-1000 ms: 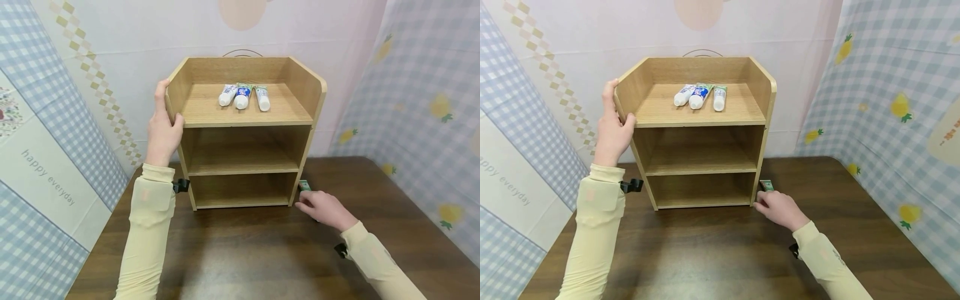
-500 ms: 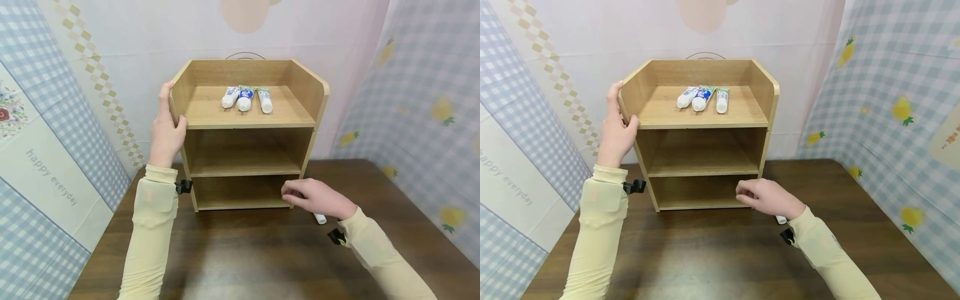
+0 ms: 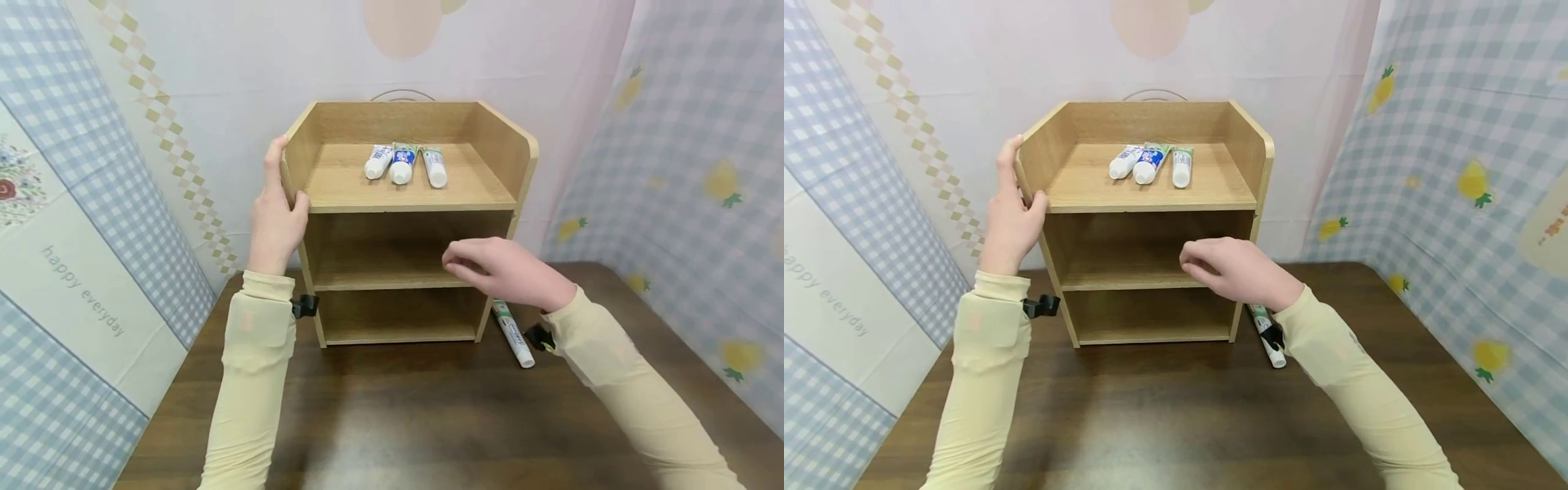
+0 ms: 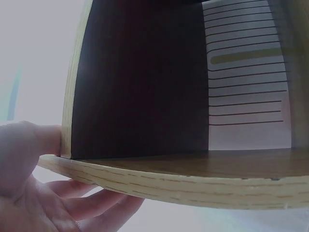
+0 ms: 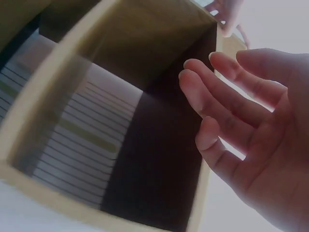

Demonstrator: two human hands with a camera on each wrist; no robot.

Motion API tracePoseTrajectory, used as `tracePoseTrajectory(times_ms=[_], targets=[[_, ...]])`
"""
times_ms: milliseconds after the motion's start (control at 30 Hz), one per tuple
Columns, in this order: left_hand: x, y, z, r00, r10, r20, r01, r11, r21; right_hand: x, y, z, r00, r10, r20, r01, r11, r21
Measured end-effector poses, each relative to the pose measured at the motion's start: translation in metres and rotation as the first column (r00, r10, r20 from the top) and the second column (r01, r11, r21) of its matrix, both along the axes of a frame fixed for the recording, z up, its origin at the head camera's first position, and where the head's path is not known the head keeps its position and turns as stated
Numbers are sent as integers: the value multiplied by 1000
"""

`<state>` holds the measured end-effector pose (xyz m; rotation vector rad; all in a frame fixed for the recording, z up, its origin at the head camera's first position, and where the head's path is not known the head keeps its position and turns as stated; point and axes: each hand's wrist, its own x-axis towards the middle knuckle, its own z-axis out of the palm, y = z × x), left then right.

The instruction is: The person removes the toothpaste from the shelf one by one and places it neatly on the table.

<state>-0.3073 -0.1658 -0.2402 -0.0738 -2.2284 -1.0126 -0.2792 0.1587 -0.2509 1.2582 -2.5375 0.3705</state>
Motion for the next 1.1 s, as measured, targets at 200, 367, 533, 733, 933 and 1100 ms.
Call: tracePoseTrajectory(times_ms=[200,367,533,733,933,1100], targets=[[0,-1,-2,1000,-3,-8,3,1000,-5,-7,-9,27,998,15,-56,-16,999,-30],[0,-2,-3,1000,2,-5,-2,1000,20,-16,-20,52,991,12,-130,-18,999,-41],[0,-3,-3,1000,12,-4,-11,1000,24,-35,-38,75,976,-9,-218,4,1000,-26],[-2,-3,-2,1000,14,-14,-14,1000,7,-63,-60,87,957,-57,-285,33,995,-90],[-1,-4,-5,1000,9,-16,-9,1000,2,-78,-79,85,961,-76,-265,86,996,24],[0,-7,-7,1000,4,-25,-4,1000,21,-82,-96,83,952,-31,-305,70,991,117]])
